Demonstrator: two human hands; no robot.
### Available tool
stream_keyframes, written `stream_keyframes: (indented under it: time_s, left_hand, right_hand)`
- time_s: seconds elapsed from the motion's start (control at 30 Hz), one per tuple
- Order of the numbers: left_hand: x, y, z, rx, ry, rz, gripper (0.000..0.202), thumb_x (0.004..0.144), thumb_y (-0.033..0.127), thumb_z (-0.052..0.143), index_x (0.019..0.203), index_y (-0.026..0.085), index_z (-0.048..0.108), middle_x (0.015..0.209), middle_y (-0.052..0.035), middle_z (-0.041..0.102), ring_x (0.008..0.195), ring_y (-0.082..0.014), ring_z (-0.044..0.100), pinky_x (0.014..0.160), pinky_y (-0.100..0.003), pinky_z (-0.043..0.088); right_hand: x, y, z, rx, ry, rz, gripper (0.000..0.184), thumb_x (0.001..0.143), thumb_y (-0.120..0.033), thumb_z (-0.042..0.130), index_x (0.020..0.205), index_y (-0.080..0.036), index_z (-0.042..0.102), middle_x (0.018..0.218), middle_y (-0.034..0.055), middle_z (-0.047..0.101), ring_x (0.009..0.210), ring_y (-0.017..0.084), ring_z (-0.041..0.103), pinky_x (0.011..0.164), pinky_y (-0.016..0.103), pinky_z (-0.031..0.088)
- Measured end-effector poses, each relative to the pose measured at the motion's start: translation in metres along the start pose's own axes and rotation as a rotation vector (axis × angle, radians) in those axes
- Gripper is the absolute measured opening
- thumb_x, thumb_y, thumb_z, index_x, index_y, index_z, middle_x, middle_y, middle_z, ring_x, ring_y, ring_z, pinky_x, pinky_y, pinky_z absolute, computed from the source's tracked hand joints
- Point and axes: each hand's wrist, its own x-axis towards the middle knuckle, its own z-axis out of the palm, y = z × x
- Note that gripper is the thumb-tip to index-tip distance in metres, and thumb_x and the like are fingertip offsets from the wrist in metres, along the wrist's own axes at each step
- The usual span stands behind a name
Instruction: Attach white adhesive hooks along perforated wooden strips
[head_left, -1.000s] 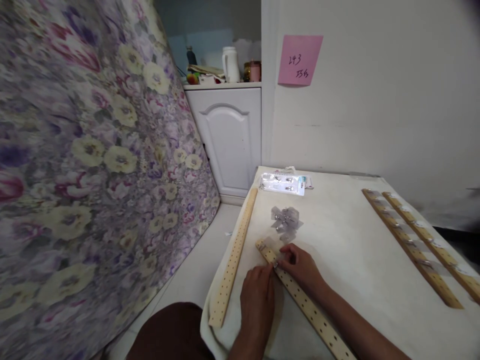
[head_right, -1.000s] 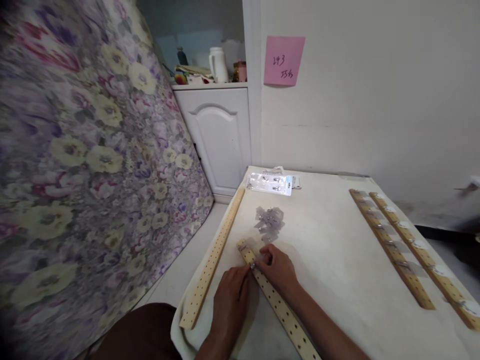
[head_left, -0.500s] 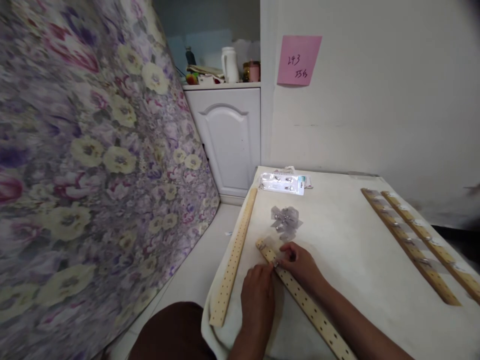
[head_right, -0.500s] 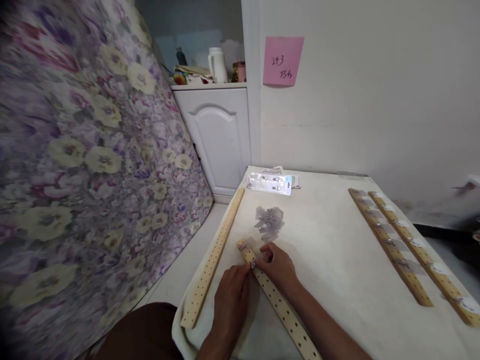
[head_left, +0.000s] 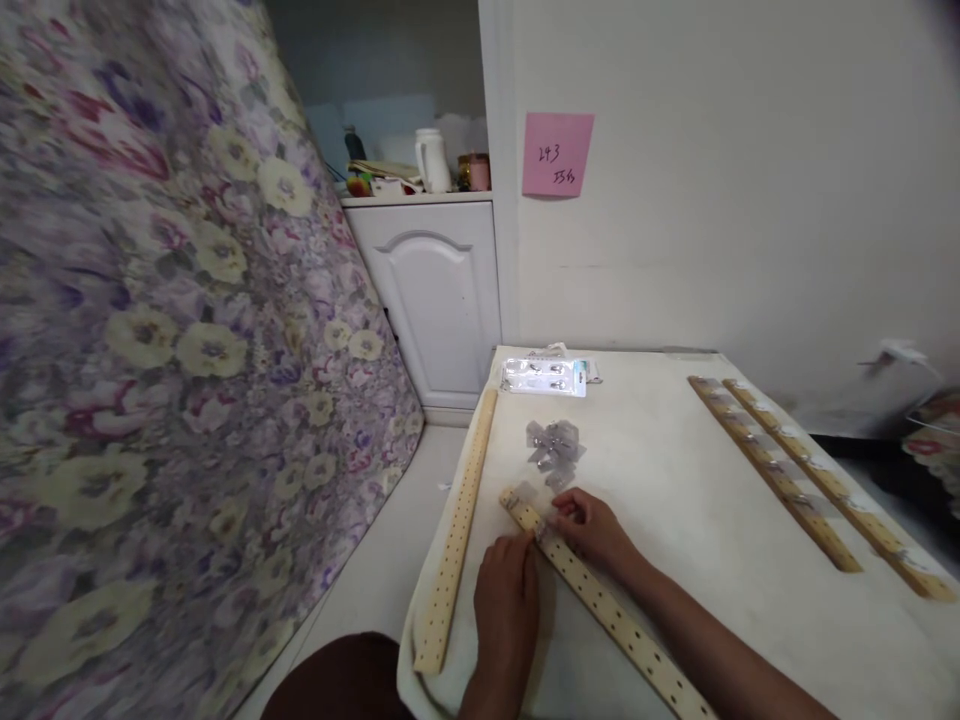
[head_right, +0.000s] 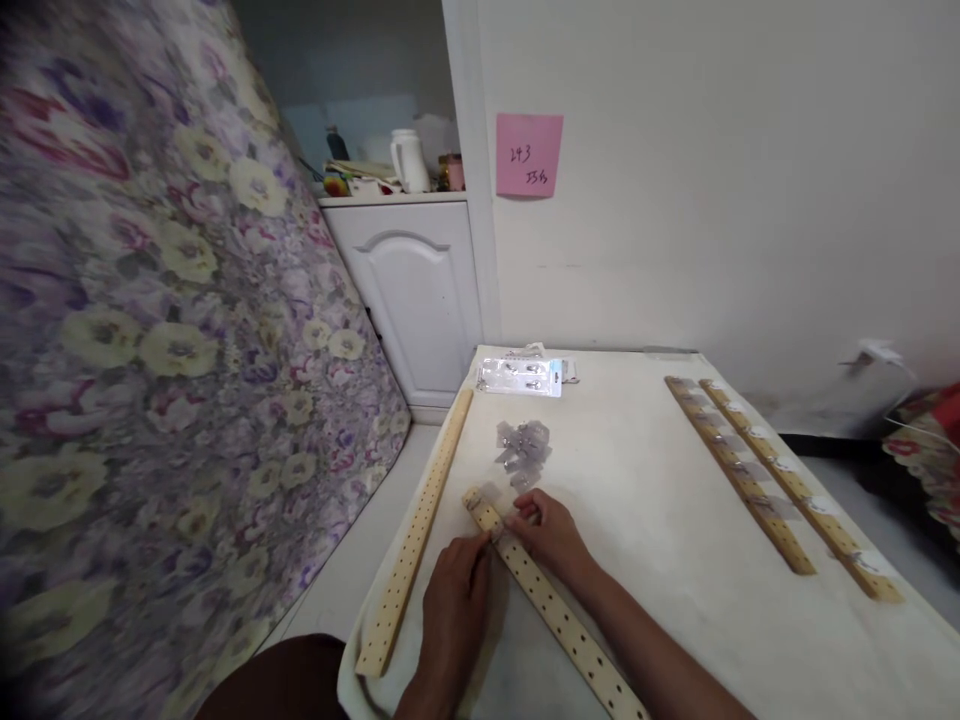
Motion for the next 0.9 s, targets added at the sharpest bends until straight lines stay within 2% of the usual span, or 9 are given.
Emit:
stream_keyframes:
  time_s: [0.07, 0.13, 0.27, 0.4, 0.53, 0.63, 0.77, 0.9]
  left_hand:
    - [0.0, -0.002, 0.001, -0.014, -0.001, -0.01, 0.028, 0.091, 0.023, 0.038, 0.11, 0.022, 0.059, 0.099, -0.0052, 0.062, 0.094, -0.0205, 0.056, 0.083, -0.035, 0.044]
    - [0.0, -0.003, 0.002, -0.022, 0.006, -0.034, 0.03, 0.091, 0.024, 0.038, 0.114, 0.021, 0.057, 0.101, -0.0065, 0.063, 0.096, -0.0215, 0.056, 0.086, -0.037, 0.044]
    - [0.0, -0.003, 0.003, -0.06, 0.007, -0.107, 0.035, 0.089, 0.027, 0.042, 0.12, 0.017, 0.053, 0.106, -0.0091, 0.062, 0.1, -0.0233, 0.056, 0.087, -0.039, 0.044]
    - [0.0, -0.002, 0.001, -0.097, 0.0, -0.152, 0.037, 0.089, 0.029, 0.041, 0.123, 0.017, 0.051, 0.11, -0.0104, 0.062, 0.103, -0.0239, 0.056, 0.088, -0.04, 0.043]
    - [0.0, 0.0, -0.002, -0.145, -0.001, -0.177, 0.04, 0.089, 0.028, 0.041, 0.127, 0.019, 0.048, 0.113, -0.0098, 0.061, 0.104, -0.0234, 0.056, 0.088, -0.038, 0.044]
    - [-0.001, 0.0, -0.004, -0.168, -0.003, -0.18, 0.041, 0.088, 0.028, 0.041, 0.128, 0.02, 0.047, 0.11, -0.0087, 0.062, 0.102, -0.0229, 0.057, 0.086, -0.037, 0.044]
    - [-0.002, 0.001, -0.007, -0.197, 0.012, -0.193, 0.042, 0.086, 0.027, 0.044, 0.127, 0.02, 0.047, 0.104, -0.0079, 0.064, 0.094, -0.0219, 0.06, 0.082, -0.035, 0.046]
    - [-0.003, 0.003, -0.014, -0.27, 0.036, -0.204, 0.04, 0.084, 0.028, 0.046, 0.122, 0.018, 0.051, 0.097, -0.0069, 0.064, 0.084, -0.0203, 0.06, 0.077, -0.033, 0.047]
  right_hand:
    - [0.003, -0.001, -0.006, 0.058, -0.001, 0.02, 0.025, 0.073, -0.038, 0.058, 0.089, -0.019, 0.058, 0.071, -0.0027, 0.058, 0.048, 0.011, 0.051, 0.047, 0.025, 0.041]
    - [0.009, -0.002, -0.012, 0.058, 0.058, 0.009, 0.026, 0.075, -0.039, 0.053, 0.093, -0.02, 0.056, 0.07, -0.0035, 0.056, 0.045, 0.011, 0.049, 0.046, 0.025, 0.04]
    - [0.026, -0.005, -0.018, -0.168, 0.248, -0.058, 0.036, 0.07, -0.038, 0.061, 0.1, -0.018, 0.056, 0.076, -0.0007, 0.057, 0.064, 0.016, 0.057, 0.061, 0.029, 0.045]
    - [0.036, -0.011, -0.011, -0.39, 0.328, 0.005, 0.042, 0.064, -0.042, 0.068, 0.098, -0.02, 0.058, 0.09, 0.0029, 0.058, 0.078, 0.02, 0.058, 0.068, 0.03, 0.044]
    - [0.034, -0.013, -0.006, -0.427, 0.386, 0.027, 0.036, 0.063, -0.041, 0.066, 0.092, -0.021, 0.057, 0.096, 0.0042, 0.057, 0.082, 0.02, 0.057, 0.067, 0.029, 0.043]
    - [0.032, -0.01, -0.009, -0.372, 0.433, -0.023, 0.024, 0.064, -0.036, 0.063, 0.08, -0.021, 0.053, 0.088, 0.0029, 0.058, 0.08, 0.02, 0.057, 0.067, 0.029, 0.043]
    - [0.029, -0.005, -0.017, -0.193, 0.361, -0.061, 0.017, 0.067, -0.034, 0.059, 0.065, -0.022, 0.048, 0.065, -0.0014, 0.055, 0.064, 0.017, 0.053, 0.058, 0.027, 0.041]
    - [0.018, -0.005, -0.026, 0.074, 0.223, 0.035, 0.022, 0.067, -0.038, 0.059, 0.064, -0.022, 0.045, 0.047, -0.0075, 0.045, 0.042, 0.011, 0.043, 0.043, 0.023, 0.034]
